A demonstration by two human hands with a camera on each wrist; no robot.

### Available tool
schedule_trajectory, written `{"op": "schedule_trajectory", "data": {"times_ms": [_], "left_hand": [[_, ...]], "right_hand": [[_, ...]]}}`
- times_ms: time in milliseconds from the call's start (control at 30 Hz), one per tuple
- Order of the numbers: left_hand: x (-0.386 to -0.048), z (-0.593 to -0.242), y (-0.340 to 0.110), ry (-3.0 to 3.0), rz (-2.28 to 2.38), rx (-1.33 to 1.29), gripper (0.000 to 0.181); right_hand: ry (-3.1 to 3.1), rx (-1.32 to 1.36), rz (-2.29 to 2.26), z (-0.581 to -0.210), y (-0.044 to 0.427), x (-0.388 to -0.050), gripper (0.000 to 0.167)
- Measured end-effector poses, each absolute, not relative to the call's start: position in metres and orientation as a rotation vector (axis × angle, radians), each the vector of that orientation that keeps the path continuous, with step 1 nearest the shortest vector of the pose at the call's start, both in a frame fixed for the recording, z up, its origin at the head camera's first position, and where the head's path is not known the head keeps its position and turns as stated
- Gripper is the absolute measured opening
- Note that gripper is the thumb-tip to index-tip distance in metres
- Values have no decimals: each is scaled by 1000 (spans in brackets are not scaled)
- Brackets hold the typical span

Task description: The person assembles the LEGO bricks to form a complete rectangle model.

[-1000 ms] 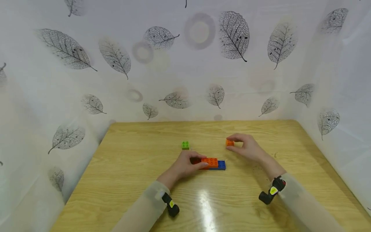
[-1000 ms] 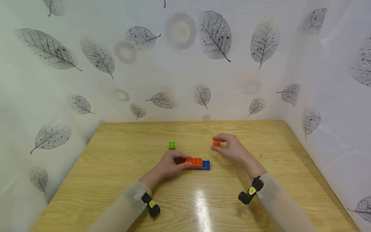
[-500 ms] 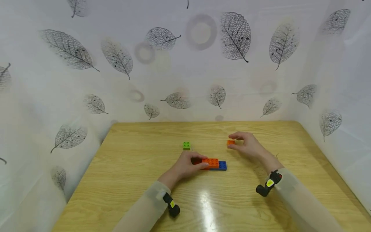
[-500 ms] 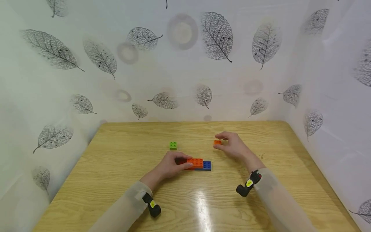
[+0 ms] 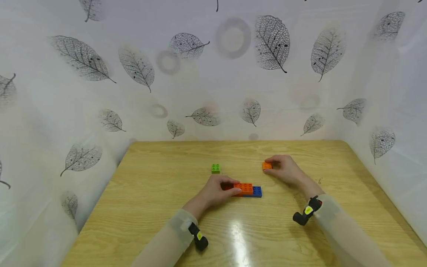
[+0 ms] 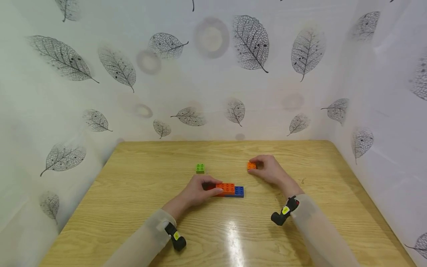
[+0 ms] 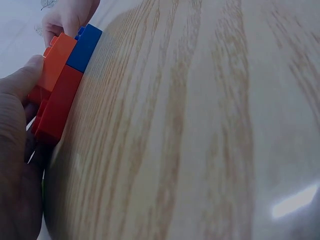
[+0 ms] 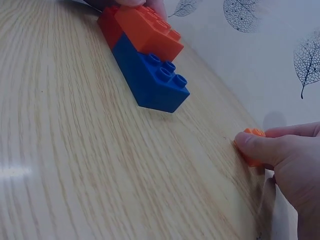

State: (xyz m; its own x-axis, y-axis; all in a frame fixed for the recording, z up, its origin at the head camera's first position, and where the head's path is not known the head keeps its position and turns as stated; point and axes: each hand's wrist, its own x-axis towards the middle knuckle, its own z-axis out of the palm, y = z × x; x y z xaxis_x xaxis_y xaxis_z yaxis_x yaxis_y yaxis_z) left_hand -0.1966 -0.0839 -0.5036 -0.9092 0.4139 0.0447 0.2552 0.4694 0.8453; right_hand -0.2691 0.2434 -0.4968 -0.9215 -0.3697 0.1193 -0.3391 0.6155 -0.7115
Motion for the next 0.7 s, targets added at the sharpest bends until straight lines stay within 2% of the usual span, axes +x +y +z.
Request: {"op": "schedule_trajectory", "data": {"times_ms": [367, 700], "left_hand": [[-196, -507, -84, 2545, 1430, 587, 34], [-196, -504, -83, 2544, 1446, 593, 33]], "right_hand": [[2748, -560, -1255, -481, 236, -255, 42], [2780, -838, -1268, -467, 232, -241, 34]]}}
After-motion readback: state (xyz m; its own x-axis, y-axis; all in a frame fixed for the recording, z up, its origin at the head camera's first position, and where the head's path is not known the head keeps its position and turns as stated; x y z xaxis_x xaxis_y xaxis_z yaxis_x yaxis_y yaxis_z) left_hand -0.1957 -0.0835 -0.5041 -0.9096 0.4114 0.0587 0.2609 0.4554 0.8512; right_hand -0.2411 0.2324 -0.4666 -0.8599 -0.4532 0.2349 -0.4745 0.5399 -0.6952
